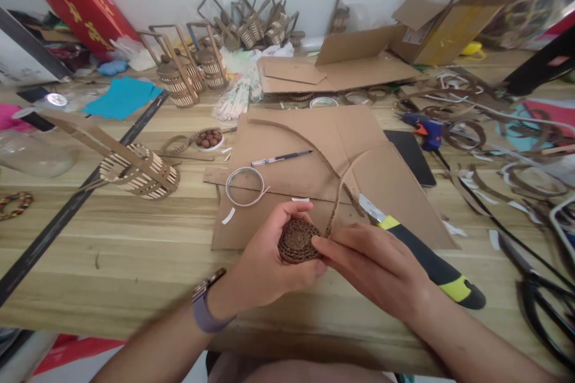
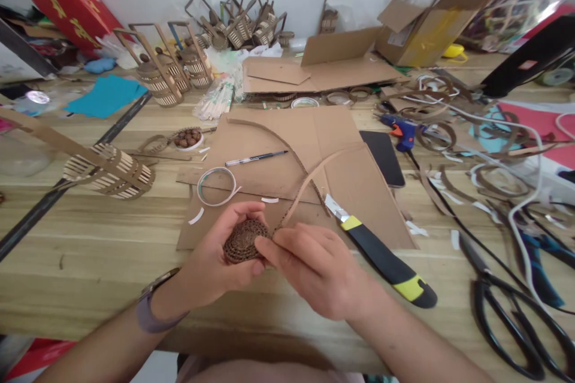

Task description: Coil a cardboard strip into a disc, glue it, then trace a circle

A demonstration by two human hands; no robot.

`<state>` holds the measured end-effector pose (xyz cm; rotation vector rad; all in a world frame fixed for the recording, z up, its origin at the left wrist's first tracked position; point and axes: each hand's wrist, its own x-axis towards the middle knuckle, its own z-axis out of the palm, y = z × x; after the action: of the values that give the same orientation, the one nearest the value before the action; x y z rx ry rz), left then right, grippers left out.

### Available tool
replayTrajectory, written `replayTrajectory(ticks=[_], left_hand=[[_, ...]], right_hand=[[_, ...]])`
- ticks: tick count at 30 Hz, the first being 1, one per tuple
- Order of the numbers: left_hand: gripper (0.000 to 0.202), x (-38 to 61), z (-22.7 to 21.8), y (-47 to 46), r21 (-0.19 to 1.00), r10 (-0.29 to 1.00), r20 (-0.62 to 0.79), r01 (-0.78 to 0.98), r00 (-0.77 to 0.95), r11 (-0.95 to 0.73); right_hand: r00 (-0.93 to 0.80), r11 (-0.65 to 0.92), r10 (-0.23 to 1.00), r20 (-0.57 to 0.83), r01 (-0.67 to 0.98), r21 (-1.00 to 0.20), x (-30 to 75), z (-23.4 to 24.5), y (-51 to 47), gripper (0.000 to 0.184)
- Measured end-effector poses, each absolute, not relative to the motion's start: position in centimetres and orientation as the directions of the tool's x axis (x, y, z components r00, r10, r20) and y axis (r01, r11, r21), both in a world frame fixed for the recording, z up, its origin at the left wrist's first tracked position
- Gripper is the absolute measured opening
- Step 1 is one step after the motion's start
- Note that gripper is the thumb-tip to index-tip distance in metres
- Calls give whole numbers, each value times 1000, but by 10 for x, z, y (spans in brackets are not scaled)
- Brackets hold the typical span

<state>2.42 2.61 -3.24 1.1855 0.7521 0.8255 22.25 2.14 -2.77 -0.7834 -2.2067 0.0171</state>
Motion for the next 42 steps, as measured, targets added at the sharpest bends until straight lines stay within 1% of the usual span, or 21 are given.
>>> replayTrajectory(ticks=[2,4,6,7,9,11,14,16,19,20,21,23,25,26,29,31,33,35,37,39,42], left_hand=[[61,22,-32,26,954,840,-42,-229,542,195],[63,20,-33,27,940,817,-23,-266,576,214],[65,18,-34,27,930,791,3,-292,612,223],[66,18,-34,27,926,779,21,-306,626,221],[68,16,-34,27,920,761,57,-331,646,212],[68,16,-34,27,912,751,68,-346,656,220],[69,18,-33,30,911,767,24,-330,641,247],[71,20,-33,33,923,813,-26,-299,582,243],[69,24,-33,34,944,879,-71,-253,472,213],[68,25,-33,34,950,889,-79,-235,451,203],[68,26,-34,33,957,895,-83,-216,438,195],[68,27,-34,31,967,899,-97,-175,427,187],[66,27,-34,30,969,899,-96,-168,427,182],[65,27,-33,29,965,895,-88,-185,438,185],[64,25,-32,29,934,860,-60,-275,507,228],[66,23,-31,29,907,829,-45,-325,557,268],[69,22,-31,29,882,806,-22,-369,591,294],[70,21,-32,29,862,790,4,-403,614,309],[69,20,-33,30,849,771,27,-422,637,319],[70,20,-34,31,851,763,25,-414,646,322],[70,22,-33,33,904,816,-51,-320,575,283]], right_hand=[[-461,789,585,667,513,-337,222,-29,22,21],[-409,770,624,666,465,-436,219,-27,22,19],[-363,737,670,647,425,-525,216,-23,22,24],[-360,722,689,629,420,-550,215,-20,22,27],[-374,699,713,593,446,-559,213,-15,21,25],[-383,703,707,594,464,-539,214,-14,20,21],[-405,760,640,653,458,-461,218,-20,21,18],[-458,807,568,684,475,-351,222,-25,23,14],[-551,836,458,697,533,-129,225,-27,27,17],[-577,837,434,691,542,-73,225,-26,27,17],[-596,839,420,684,542,-43,224,-25,27,16],[-612,847,409,677,530,-33,221,-22,27,17],[-591,850,421,688,521,-73,218,-21,25,18],[-568,849,435,698,517,-108,218,-21,25,17],[-505,834,516,692,482,-270,218,-25,22,13],[-491,813,568,661,460,-356,220,-26,20,16],[-473,797,597,648,446,-407,222,-26,19,19],[-445,788,607,658,441,-429,222,-25,18,19],[-444,798,588,676,455,-395,222,-25,19,17],[-478,811,554,681,494,-313,223,-25,20,19],[-532,834,477,700,525,-169,223,-24,24,18]])
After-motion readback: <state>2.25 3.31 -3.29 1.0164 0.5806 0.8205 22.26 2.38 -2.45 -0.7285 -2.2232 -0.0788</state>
